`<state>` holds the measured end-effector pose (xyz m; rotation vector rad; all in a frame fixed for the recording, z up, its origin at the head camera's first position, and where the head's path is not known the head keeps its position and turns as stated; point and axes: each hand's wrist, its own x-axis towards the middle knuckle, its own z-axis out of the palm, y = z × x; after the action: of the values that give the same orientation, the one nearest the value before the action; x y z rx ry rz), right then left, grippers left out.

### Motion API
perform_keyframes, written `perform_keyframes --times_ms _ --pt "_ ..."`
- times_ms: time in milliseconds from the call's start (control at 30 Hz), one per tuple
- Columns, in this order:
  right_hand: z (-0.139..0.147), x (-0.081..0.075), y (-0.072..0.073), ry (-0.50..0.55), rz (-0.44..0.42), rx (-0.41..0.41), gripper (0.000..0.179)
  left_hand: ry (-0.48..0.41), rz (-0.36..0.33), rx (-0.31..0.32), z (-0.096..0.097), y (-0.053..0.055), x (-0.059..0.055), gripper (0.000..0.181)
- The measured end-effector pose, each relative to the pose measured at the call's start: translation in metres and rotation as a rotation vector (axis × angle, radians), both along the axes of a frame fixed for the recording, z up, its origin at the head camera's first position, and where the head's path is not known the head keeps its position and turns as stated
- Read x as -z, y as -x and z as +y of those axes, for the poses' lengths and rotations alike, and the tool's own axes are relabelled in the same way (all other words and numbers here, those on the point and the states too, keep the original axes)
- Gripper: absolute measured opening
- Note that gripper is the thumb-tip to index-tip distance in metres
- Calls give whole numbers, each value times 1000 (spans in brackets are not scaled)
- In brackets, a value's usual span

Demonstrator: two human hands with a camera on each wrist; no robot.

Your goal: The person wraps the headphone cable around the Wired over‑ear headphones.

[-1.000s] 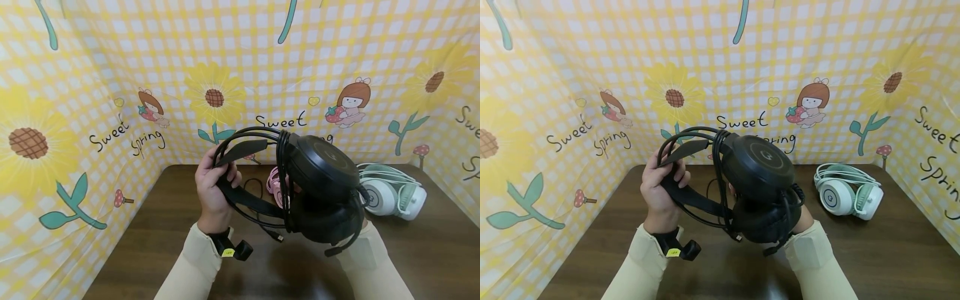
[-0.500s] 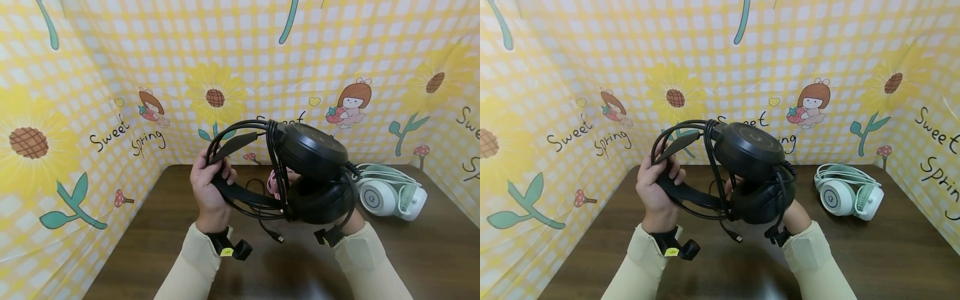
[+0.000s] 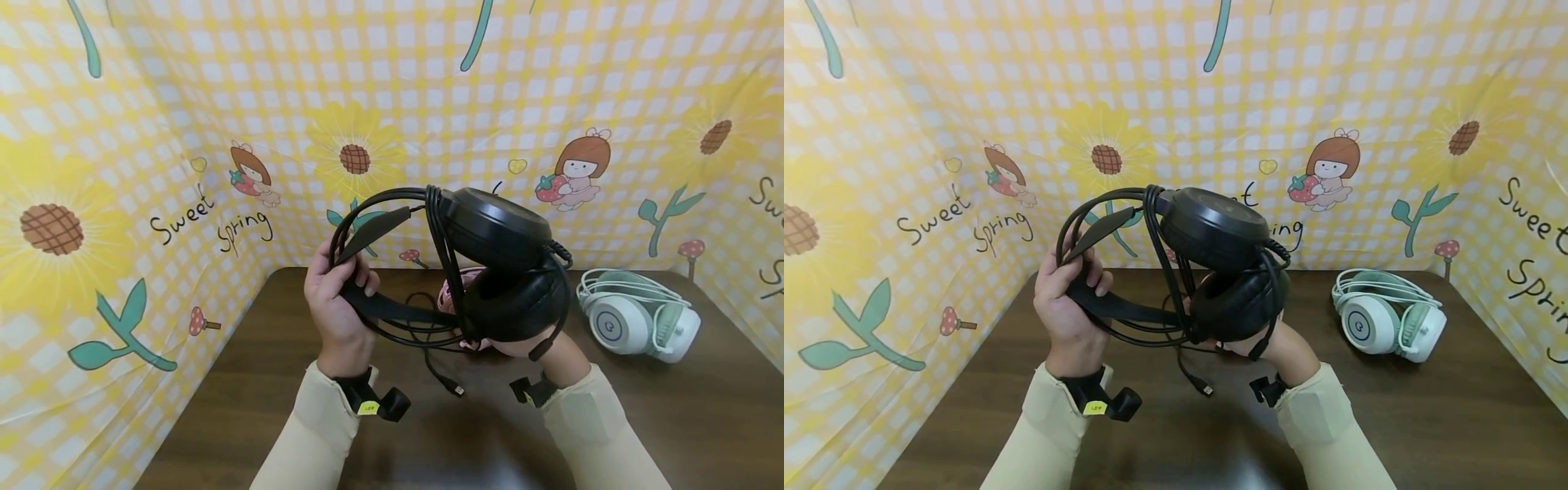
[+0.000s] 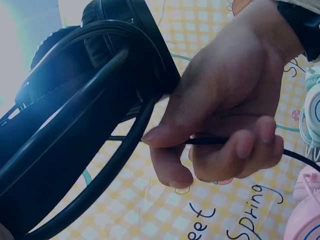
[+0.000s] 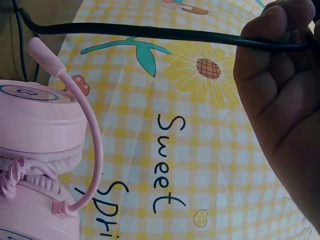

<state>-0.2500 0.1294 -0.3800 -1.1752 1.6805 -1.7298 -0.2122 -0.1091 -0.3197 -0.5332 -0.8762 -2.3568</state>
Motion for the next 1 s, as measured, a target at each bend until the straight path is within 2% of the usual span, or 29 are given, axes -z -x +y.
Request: perform_keyframes --times_ms 33,67,100,133,167,233,300,333,533,633,767,900,1000 --pt "-1 -3 -2 -16 -34 9 49 0 -2 -4 -1 0 0 24" --pt "-2 -5 -3 -40 -32 31 48 -2 -2 -6 -1 0 -1 24" --pt "-5 -10 -6 -54 20 54 44 -2 -1 -7 -2 0 -1 24" --pt "-8 -15 -10 -72 20 97 37 -3 4 -10 -2 0 -2 24" --pt "-8 -18 -14 -115 56 146 31 -2 8 -14 -2 0 -2 24" --pt "-11 -19 -15 -101 79 161 25 -6 17 -18 -1 0 -2 24" --pt "-14 -18 -15 -109 150 205 13 -14 25 -25 -1 0 -2 23" --pt "-15 -19 -15 -111 144 200 14 -18 28 -30 -1 0 -2 23" --pt "-24 -28 -17 -134 471 140 26 -25 10 -74 -6 1 -3 26" --pt "-22 -18 -8 -128 559 132 27 -16 -2 -83 -7 2 -5 28" --pt "-24 -14 -4 -105 634 143 25 -12 -8 -92 -7 2 -4 28" --pt "-26 -13 -2 -102 649 138 24 -13 -16 -139 -7 2 -3 28" --pt "-27 -14 -4 -127 618 140 21 -11 -26 -171 -6 1 -2 28"
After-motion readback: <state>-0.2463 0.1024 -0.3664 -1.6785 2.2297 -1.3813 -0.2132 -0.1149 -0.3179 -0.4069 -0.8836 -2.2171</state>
